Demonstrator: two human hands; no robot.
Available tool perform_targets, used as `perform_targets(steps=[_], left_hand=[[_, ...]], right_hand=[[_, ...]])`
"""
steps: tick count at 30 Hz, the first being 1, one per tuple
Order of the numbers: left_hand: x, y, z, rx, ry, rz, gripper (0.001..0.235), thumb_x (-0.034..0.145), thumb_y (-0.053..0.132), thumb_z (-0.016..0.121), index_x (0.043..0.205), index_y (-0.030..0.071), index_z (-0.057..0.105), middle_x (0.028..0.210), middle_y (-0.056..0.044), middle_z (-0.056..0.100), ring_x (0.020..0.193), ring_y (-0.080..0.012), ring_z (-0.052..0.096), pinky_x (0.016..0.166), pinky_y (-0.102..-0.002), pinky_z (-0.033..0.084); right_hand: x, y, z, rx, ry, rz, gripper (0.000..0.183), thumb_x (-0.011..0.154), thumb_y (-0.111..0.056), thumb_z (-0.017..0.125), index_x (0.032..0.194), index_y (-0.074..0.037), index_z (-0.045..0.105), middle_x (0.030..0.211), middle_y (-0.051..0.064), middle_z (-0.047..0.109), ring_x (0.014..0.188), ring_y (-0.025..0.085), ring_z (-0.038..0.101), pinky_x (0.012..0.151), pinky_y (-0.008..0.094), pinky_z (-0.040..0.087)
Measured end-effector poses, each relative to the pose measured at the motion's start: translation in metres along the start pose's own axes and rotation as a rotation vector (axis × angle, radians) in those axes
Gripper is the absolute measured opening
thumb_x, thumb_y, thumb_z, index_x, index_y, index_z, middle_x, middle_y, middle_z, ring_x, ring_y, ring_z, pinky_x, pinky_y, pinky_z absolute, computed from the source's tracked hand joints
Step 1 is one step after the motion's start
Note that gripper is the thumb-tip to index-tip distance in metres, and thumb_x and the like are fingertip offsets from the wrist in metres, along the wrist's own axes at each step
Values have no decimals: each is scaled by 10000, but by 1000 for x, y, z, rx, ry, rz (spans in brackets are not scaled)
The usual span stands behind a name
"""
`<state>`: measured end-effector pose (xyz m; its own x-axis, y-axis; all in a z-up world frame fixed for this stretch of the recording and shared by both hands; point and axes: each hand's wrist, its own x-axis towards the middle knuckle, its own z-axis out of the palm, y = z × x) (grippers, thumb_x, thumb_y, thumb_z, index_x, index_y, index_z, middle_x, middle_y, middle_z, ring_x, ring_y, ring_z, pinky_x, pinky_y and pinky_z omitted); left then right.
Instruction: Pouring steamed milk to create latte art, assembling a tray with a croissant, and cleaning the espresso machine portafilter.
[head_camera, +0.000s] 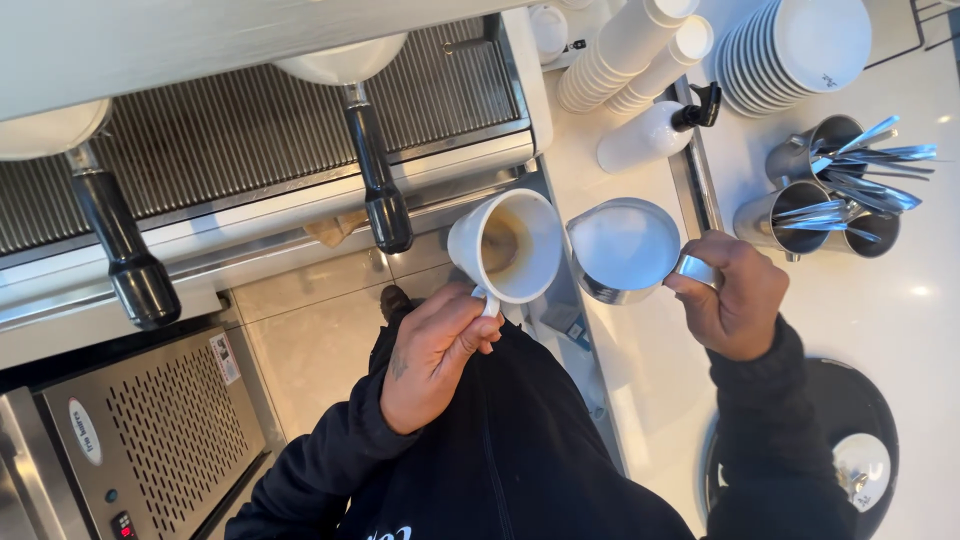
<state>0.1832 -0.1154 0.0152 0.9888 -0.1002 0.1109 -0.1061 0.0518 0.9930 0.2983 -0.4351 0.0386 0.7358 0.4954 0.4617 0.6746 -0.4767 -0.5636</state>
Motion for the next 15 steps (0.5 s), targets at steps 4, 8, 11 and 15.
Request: perform_targets(steps=[4, 8, 11, 15], left_hand=[[-2, 0, 0, 45, 9, 20, 208, 1079, 155, 568, 1092, -34, 655, 977, -81, 607, 785, -145, 658, 720, -262, 558], [-5, 3, 1, 71, 23, 37, 207, 1077, 164, 576, 1071, -27, 654, 956, -79, 598, 768, -151, 665, 701, -269, 559], [-5, 9, -1, 105, 27, 32, 211, 1070, 176, 584, 1046, -21, 653, 936, -80, 583, 745, -154, 661, 677, -275, 550], [-7, 10, -2, 129, 27, 35, 226, 1061, 198, 597, 1025, -19, 652, 918, -83, 569, 726, -161, 647, 648, -285, 536]], right_hand=[[15, -8, -10, -89, -100, -13, 347, 975, -327, 735, 1034, -36, 554, 823, 95, 655, 659, 202, 621, 571, 270, 463], [27, -16, -17, -151, -192, -28, 344, 933, -313, 764, 997, -48, 554, 792, 94, 647, 628, 224, 612, 569, 300, 453], [37, -21, -20, -167, -247, -39, 333, 933, -292, 768, 988, -45, 552, 777, 92, 647, 616, 221, 620, 556, 307, 458], [51, -29, -25, -221, -337, -66, 329, 910, -266, 779, 990, -30, 563, 771, 107, 656, 604, 243, 627, 554, 341, 459]])
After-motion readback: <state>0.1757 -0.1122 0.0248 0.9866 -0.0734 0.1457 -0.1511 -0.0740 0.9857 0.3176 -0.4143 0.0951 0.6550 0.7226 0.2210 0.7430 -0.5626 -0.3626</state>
